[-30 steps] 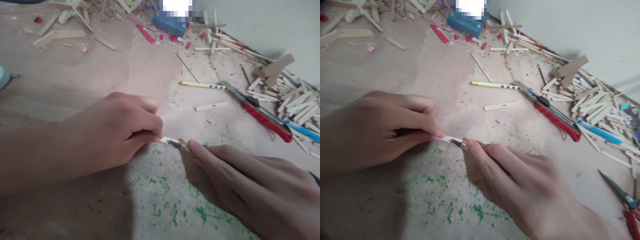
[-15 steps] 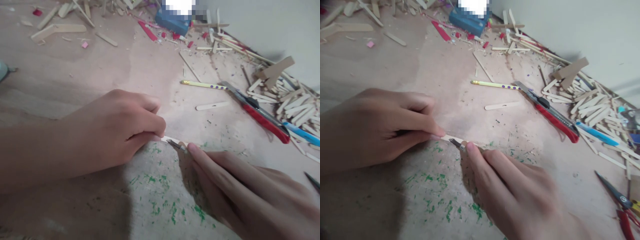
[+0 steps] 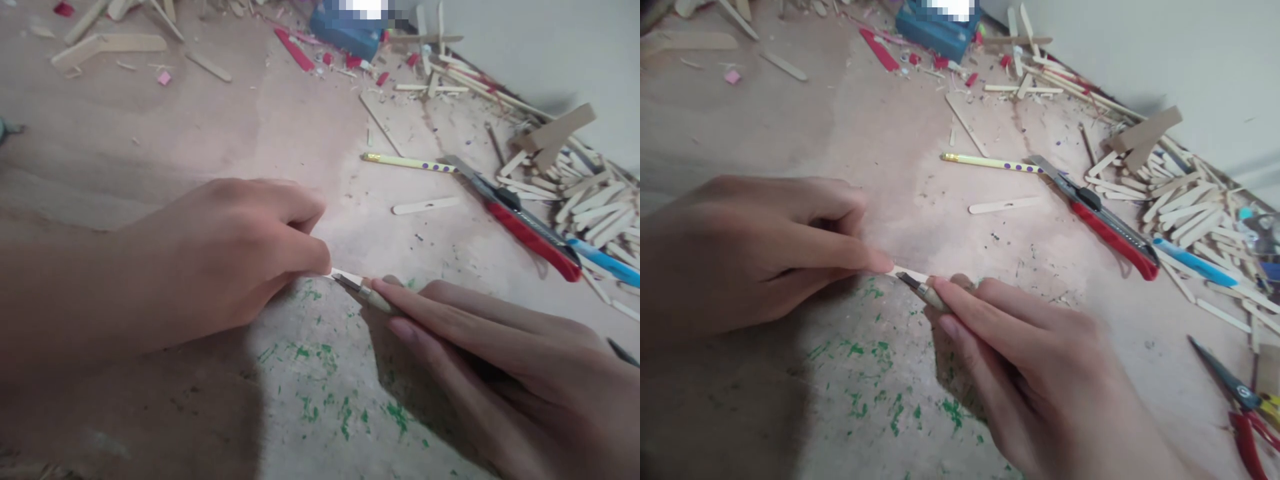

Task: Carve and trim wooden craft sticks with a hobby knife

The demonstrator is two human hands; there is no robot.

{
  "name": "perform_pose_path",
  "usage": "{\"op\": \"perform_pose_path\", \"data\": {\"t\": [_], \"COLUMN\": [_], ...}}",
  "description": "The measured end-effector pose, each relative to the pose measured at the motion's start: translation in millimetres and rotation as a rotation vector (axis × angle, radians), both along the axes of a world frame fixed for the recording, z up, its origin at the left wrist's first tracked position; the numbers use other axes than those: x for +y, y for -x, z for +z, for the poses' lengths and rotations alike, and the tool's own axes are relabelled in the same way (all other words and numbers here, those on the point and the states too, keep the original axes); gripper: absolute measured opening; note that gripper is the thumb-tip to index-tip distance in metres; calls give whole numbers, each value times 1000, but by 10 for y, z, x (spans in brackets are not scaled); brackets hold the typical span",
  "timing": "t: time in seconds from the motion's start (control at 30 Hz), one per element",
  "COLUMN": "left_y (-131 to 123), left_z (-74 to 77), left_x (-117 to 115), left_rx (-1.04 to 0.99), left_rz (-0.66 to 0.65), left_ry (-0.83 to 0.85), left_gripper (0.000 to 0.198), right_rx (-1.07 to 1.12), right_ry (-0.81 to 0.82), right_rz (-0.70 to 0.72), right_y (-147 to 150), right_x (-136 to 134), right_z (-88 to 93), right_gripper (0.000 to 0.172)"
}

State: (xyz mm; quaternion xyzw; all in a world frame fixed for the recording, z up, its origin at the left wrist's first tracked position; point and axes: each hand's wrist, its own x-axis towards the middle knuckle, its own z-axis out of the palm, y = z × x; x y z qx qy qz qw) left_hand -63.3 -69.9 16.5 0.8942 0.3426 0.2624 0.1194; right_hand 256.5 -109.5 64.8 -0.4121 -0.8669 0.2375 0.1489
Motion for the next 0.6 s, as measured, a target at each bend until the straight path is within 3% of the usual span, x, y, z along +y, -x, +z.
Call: {"op": "perform_pose_path", "data": {"t": [0.27,0.47,0.6], "left_y": [-2,-9,-8], "left_z": [36,13,4], "left_x": [30,55,56], "left_rx": [-17,-21,-20], "left_rz": [-14,-44,-39], "left_ry": [60,63,70], "left_gripper": [56,55,57], "right_rx": [-237,-96,-113], "right_ry": [-314,-122,-149], "right_rz": [95,34,39], "right_y": [-94,-129,-203], "right_x": [-155,-122,-24], "right_z": [-13,38,66], "right_gripper": [49,62,58]}}
